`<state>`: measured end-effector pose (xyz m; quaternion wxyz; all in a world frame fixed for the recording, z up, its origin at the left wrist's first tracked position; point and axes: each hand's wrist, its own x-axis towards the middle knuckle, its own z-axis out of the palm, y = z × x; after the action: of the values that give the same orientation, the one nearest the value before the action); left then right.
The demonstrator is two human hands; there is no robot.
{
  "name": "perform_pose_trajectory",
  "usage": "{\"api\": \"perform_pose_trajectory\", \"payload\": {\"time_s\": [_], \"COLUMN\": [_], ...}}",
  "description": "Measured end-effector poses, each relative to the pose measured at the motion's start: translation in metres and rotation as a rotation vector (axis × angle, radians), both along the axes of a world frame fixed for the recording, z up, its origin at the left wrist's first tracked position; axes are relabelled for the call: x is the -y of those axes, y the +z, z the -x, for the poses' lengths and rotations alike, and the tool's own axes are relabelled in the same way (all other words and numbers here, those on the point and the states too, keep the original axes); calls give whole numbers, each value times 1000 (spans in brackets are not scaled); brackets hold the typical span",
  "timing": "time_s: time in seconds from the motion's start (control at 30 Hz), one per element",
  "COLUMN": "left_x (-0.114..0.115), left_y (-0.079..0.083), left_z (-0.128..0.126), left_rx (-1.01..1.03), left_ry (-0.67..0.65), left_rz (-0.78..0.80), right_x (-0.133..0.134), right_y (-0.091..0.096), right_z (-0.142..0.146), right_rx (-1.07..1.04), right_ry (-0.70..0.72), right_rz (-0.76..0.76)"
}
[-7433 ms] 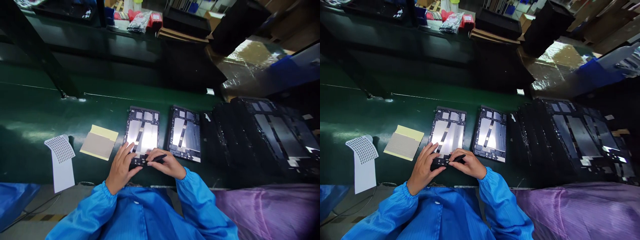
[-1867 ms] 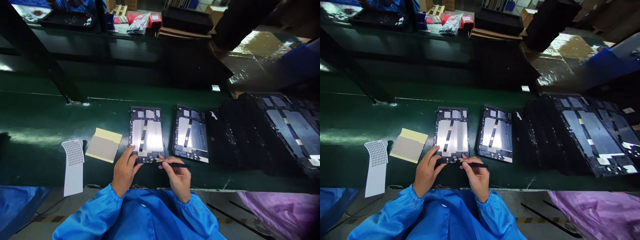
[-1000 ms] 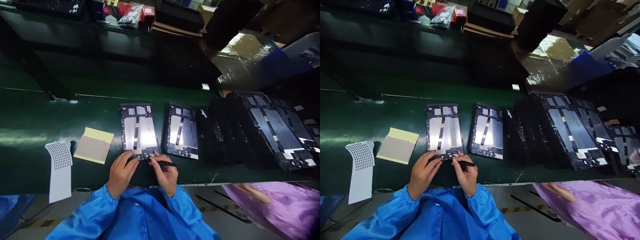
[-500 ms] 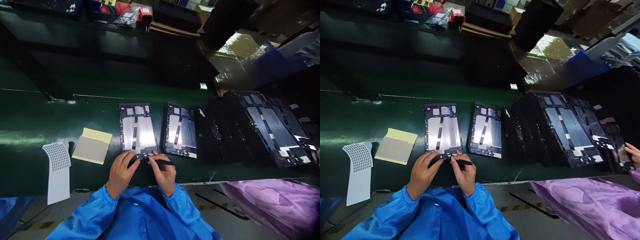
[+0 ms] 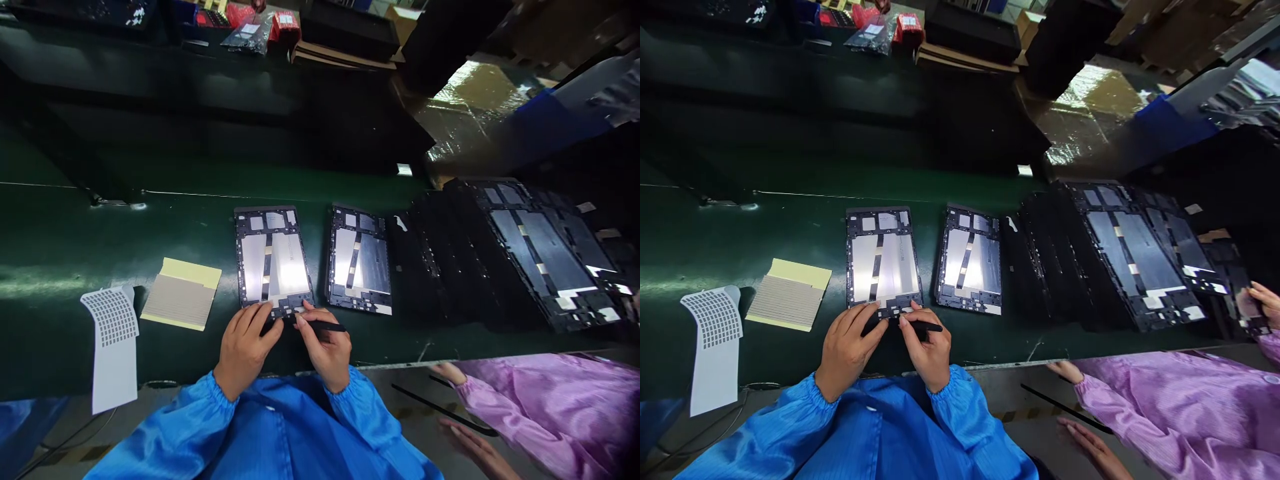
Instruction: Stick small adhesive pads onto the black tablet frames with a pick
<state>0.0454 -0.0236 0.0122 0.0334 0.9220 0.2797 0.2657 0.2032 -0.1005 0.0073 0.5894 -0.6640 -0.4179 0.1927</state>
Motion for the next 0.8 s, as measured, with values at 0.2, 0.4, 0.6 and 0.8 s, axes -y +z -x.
{"api": "perform_pose_trajectory", "payload": {"time_s": [0.2, 0.4, 0.6, 0.8], "left_x": [2, -2, -5, -16], "left_y": [-3, 1, -1, -4], "left_z": [1, -5, -1, 1], "left_rx": [12, 71, 97, 61], "left_ry": [6, -9, -17, 237], "left_rz": [7, -37, -4, 31], "right_x": [4, 5, 7, -16], "right_y": [-4, 0, 9, 12], "right_z": [0, -19, -40, -27], "right_rx": [-46, 28, 550, 938], "right_ry": [-33, -64, 94, 215], "right_rz": [-16, -71, 178, 722]}}
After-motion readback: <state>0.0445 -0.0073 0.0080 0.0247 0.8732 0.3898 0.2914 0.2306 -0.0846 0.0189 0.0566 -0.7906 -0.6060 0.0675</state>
